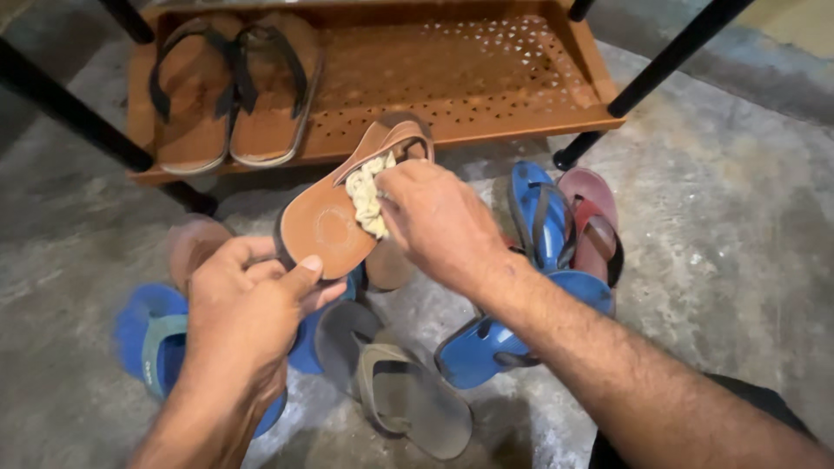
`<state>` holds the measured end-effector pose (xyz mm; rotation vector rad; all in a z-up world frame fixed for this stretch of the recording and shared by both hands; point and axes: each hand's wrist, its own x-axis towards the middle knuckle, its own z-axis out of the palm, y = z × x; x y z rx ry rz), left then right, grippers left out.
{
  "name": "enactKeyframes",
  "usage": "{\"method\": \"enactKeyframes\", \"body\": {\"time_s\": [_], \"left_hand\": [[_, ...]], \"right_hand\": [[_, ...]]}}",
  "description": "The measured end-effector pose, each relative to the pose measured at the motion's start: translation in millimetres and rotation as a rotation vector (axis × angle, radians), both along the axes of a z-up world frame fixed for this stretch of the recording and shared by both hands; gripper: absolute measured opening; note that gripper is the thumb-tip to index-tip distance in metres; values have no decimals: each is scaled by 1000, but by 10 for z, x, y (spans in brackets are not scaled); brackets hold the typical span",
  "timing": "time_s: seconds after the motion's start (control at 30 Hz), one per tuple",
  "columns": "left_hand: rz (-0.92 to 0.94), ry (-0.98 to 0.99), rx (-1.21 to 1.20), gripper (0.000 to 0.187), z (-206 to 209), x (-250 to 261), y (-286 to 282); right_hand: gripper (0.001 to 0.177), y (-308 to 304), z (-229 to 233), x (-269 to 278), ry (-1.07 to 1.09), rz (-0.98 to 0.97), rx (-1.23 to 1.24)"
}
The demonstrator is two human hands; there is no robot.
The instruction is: The person wipes the straps and soles of several flip-flops using a white cloth. They handle each pair individually, turning them over to clean different surfaces, and place the cleaned items on a nearby orange shoe rack.
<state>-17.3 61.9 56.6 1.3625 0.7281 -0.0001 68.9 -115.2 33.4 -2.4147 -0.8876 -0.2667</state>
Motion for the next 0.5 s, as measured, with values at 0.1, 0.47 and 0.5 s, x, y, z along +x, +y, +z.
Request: {"method": "enactKeyframes", "body": {"time_s": [0.1,0.47,0.5], "left_hand": [[8,14,-8,25,-14,-9,18],[-42,23,4,31,38,-74,-31],[-36,34,-6,31,56,-75,-48]], "right_hand": [[25,56,24,-124,-30,106,183],[39,-23,107,-87,-34,135,187],[38,-23,123,-118,-14,149,198]]}}
